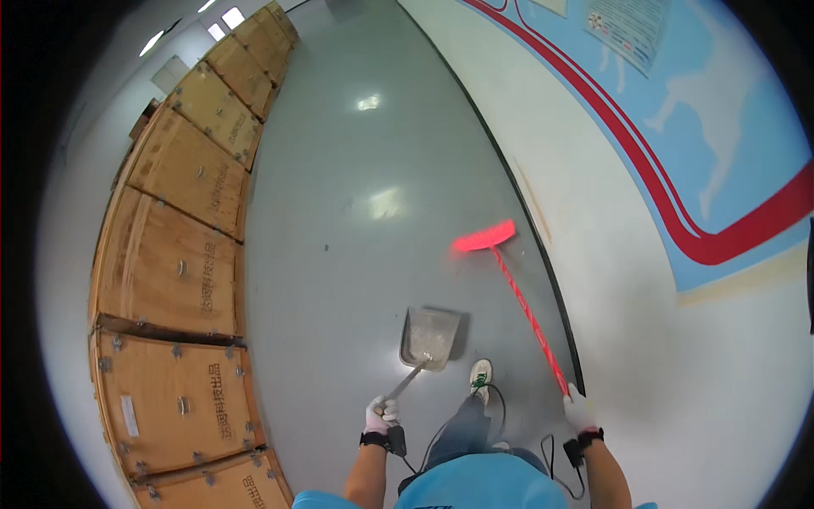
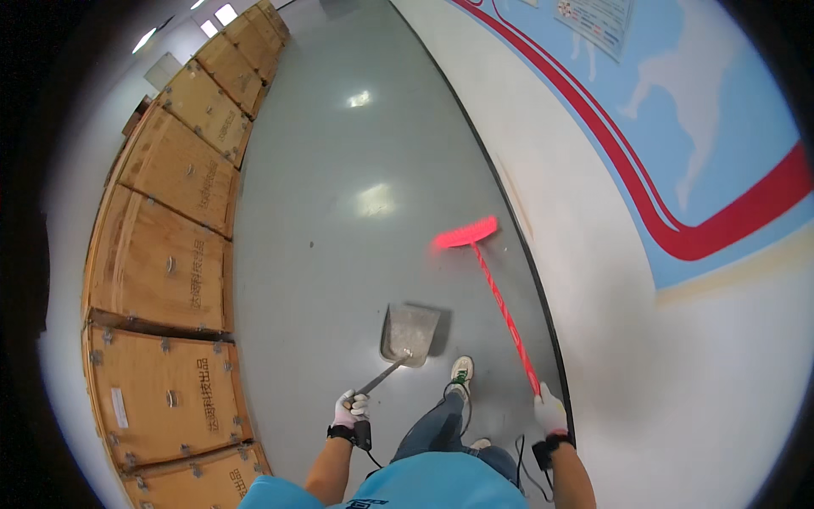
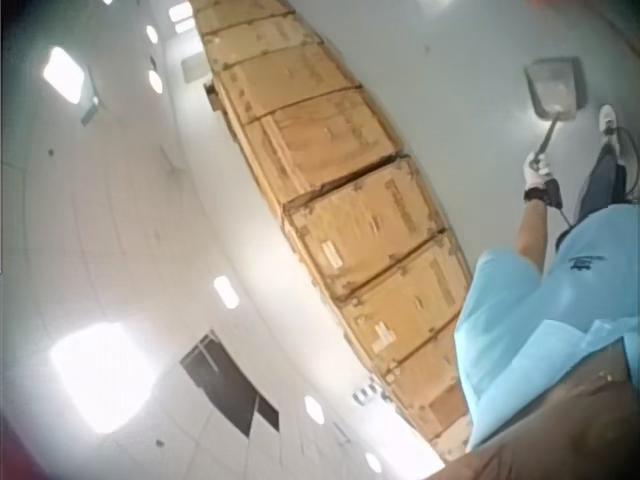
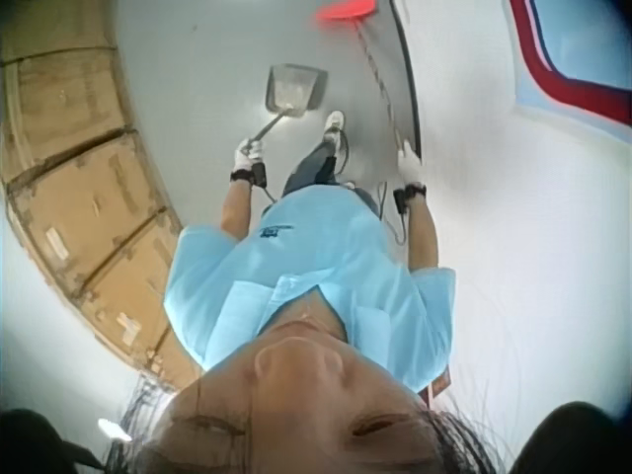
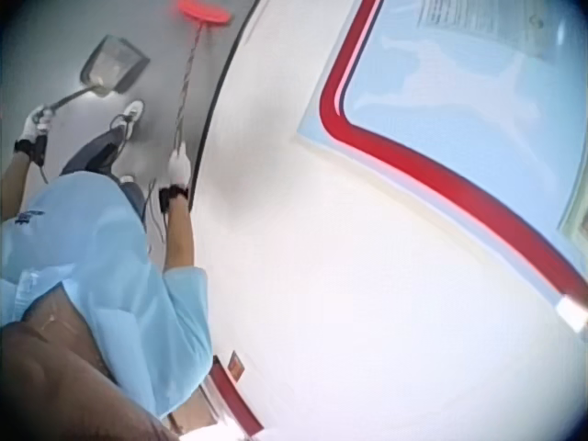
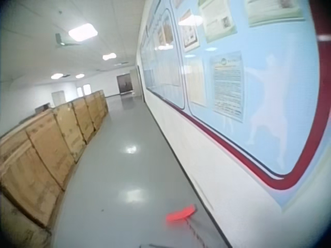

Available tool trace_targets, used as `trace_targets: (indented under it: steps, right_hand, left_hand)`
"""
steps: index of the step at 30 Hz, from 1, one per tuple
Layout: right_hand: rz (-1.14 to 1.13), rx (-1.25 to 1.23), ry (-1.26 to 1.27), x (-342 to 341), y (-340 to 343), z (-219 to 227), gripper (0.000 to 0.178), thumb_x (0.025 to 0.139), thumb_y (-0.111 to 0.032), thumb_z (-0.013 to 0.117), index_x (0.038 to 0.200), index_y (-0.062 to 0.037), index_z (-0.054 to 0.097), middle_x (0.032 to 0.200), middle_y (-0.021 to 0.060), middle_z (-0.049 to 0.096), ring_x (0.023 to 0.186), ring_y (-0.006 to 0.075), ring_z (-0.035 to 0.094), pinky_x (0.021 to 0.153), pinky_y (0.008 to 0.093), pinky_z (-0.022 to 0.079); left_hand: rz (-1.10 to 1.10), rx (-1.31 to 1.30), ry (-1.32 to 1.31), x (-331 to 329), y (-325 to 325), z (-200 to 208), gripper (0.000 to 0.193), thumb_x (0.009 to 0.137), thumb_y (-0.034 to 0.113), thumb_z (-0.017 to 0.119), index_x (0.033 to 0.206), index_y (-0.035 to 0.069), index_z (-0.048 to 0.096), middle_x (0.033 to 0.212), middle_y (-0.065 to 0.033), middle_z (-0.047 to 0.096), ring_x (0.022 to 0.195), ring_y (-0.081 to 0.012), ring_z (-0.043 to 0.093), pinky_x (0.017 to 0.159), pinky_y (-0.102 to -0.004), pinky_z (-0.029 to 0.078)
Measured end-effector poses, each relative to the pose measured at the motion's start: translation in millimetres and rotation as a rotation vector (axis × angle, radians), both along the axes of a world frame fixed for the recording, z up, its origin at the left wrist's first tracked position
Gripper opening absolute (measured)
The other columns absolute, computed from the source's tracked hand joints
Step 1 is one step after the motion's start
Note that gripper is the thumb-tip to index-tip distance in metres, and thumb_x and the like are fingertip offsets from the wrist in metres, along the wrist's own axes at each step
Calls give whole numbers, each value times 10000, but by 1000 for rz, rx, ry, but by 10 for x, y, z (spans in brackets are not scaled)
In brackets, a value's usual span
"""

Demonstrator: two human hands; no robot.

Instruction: Sweeping dust and debris from the floor into a dustpan in a corridor.

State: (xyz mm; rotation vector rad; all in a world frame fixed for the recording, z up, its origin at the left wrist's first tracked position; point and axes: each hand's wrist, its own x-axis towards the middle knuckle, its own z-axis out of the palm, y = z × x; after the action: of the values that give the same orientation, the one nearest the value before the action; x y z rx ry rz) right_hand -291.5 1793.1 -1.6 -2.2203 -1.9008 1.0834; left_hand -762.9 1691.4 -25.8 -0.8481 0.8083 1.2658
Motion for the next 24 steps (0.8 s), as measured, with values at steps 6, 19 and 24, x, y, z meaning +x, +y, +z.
trace_targets:
  steps: [6, 19, 24]
  right_hand:
    - [-15, -233, -55, 522, -627, -343, 414, 829, -290, 406, 1210, -127, 418, 935, 218, 573, 880, 383, 539, 770, 458, 412]
    - [-233, -301, -176, 2251, -4650, 454, 435, 826, -318, 413, 1251, -227, 381, 944, 234, 570, 901, 386, 542, 780, 446, 418]
    - [-256, -308, -180, 2466, -5795, 380, 449, 828, -326, 415, 1267, -245, 371, 977, 221, 568, 934, 373, 536, 810, 433, 416]
  left_hand:
    - [-54, 176, 145, 233, -835, 81, 217, 778, 230, 475, 685, 40, 425, 570, 3, 385, 386, -64, 305, 311, -186, 232]
    - [25, 120, 173, 1130, -3441, 647, 266, 788, 311, 440, 597, 138, 374, 475, 44, 327, 339, -75, 295, 342, -208, 254]
    - [151, 132, 66, 1087, -4801, 297, 284, 776, 326, 422, 566, 145, 363, 462, 40, 331, 346, -86, 280, 363, -231, 240]
